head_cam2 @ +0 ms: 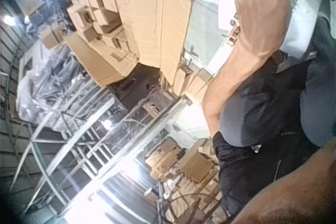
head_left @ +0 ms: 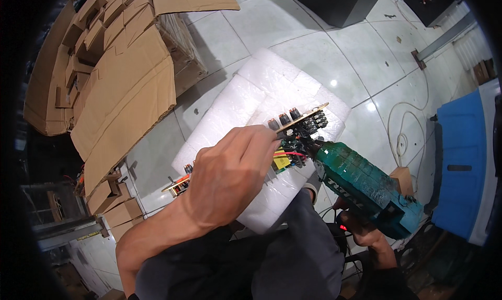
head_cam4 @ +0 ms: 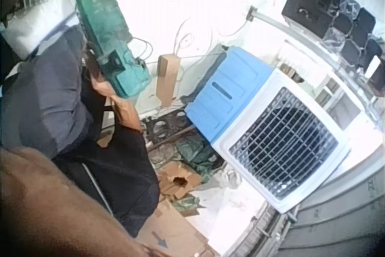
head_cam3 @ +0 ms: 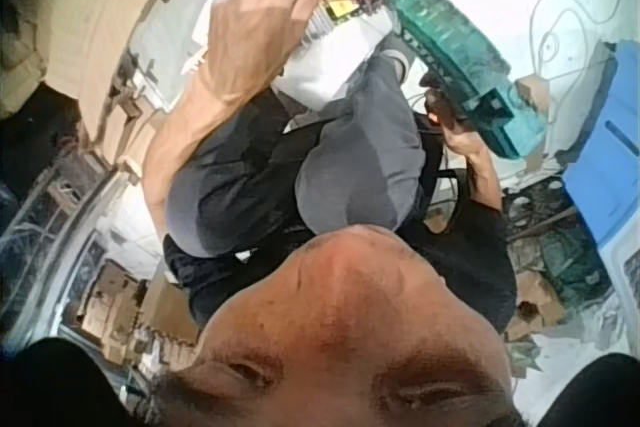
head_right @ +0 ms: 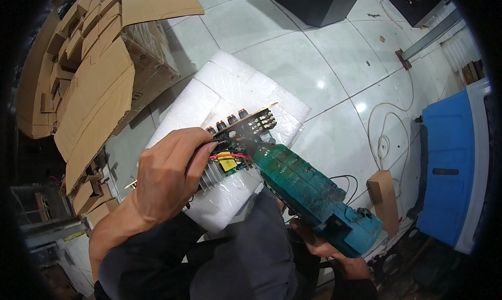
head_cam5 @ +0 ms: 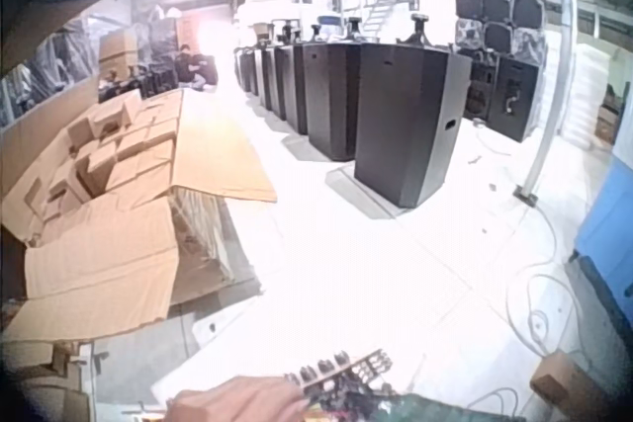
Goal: The person unpacks a circuit board from a cardboard box and places it on a foam pad. They then use a green heat gun to apply heat to specific components on the board while holding it steady with their other hand. The person continues to manipulate the board and apply heat to different areas.
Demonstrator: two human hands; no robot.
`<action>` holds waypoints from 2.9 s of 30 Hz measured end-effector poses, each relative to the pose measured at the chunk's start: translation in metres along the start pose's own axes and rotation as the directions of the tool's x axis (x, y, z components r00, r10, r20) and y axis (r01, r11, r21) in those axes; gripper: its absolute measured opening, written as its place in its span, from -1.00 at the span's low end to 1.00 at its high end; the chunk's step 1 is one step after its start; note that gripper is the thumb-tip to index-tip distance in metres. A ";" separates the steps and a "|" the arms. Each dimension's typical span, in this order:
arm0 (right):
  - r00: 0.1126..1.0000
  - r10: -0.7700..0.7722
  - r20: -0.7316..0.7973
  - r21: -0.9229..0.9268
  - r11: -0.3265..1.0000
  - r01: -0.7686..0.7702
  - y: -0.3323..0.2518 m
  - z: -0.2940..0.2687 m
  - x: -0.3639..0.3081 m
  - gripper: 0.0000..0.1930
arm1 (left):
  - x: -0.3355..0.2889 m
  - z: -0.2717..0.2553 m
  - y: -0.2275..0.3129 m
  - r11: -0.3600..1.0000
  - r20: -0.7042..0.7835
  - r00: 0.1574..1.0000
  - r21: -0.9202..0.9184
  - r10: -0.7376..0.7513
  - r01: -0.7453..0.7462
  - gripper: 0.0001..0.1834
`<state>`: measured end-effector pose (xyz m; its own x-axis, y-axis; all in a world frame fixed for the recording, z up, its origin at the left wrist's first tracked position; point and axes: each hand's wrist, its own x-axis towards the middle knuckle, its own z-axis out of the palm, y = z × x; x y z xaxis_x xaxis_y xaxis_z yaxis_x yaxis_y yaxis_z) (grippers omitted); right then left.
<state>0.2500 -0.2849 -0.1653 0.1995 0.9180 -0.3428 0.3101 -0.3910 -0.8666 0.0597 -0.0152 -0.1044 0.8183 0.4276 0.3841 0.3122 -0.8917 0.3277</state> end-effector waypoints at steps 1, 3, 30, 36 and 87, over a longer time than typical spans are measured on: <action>1.000 0.015 0.021 -0.010 1.000 -0.014 0.000 -0.001 -0.003 -0.52 | 0.000 -0.001 0.001 1.000 0.010 1.000 -0.003 0.002 -0.002 -0.86; 0.996 0.055 0.071 0.077 0.995 -0.060 0.001 -0.002 -0.006 -0.53 | 0.000 -0.004 0.004 0.997 0.018 0.998 -0.053 -0.062 0.063 -0.86; 0.999 -0.031 -0.033 0.068 0.997 0.033 -0.008 0.000 -0.001 -0.61 | -0.002 -0.007 0.003 0.989 0.073 0.991 -0.087 -0.113 0.119 -0.84; 1.000 0.013 -0.006 0.154 0.988 -0.012 -0.007 0.001 -0.001 -0.55 | -0.001 -0.008 0.004 0.993 0.075 0.993 -0.068 -0.095 0.100 -0.85; 0.989 -0.041 -0.145 0.146 0.987 0.063 -0.012 0.002 0.000 -0.60 | -0.001 -0.005 0.002 0.996 0.009 0.998 -0.068 -0.059 0.059 -0.85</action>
<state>0.2441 -0.2802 -0.1556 0.3195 0.9139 -0.2503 0.1829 -0.3186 -0.9301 0.0566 -0.0165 -0.0999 0.8029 0.4781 0.3561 0.3269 -0.8526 0.4076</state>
